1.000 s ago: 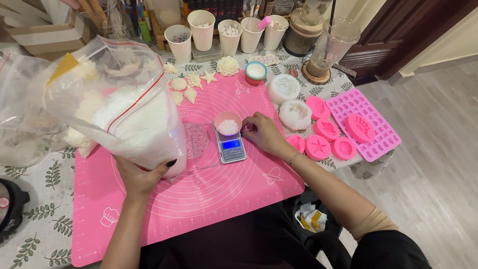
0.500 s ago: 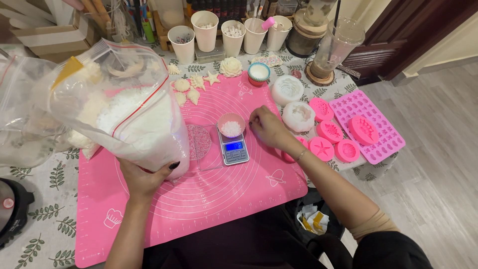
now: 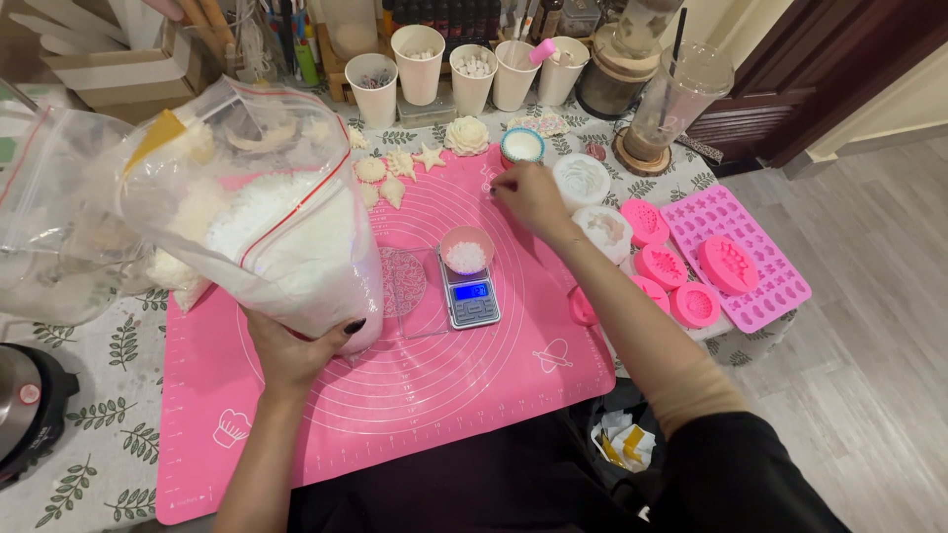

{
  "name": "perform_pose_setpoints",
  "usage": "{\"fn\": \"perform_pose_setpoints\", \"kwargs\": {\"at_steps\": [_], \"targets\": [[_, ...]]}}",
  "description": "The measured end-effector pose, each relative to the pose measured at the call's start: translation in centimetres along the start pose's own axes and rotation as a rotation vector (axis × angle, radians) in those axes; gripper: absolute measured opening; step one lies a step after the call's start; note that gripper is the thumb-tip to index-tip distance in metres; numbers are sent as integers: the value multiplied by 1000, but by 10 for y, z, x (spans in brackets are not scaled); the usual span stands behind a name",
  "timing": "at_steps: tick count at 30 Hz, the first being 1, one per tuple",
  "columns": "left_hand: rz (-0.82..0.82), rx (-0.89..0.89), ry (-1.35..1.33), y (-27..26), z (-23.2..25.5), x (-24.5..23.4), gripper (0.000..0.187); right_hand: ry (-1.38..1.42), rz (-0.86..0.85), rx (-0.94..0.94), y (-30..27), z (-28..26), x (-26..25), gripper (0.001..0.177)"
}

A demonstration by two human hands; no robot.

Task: Measuring and preparing wax pellets into a container using a digital scale.

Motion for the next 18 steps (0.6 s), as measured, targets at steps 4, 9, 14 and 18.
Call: {"fn": "perform_pose_setpoints", "kwargs": {"at_steps": [4,9,14,18], "targets": [[-1,-5,34,1,-2,-1,103,-85,13,-96,3,3,18,16],[-6,-11,36,-1,-5,-1,100,-121,71,-182,-2,8,29,8],[-17,-7,4,0,-3,-2,96,110,-36,23,-14,-35,0,10],[-24,-22,7,-1,-8,-2,95,-16,-91,-233,-39,-93,-32,7]]}}
Point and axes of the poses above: each hand's wrist, its own y-axis towards the middle knuckle, its own x-axis out of the palm, z = x × y, the point moved 3 cm from there along y, towards the middle knuckle, and after that the axes turned 5 degrees about -z, right-handed, at the moved point
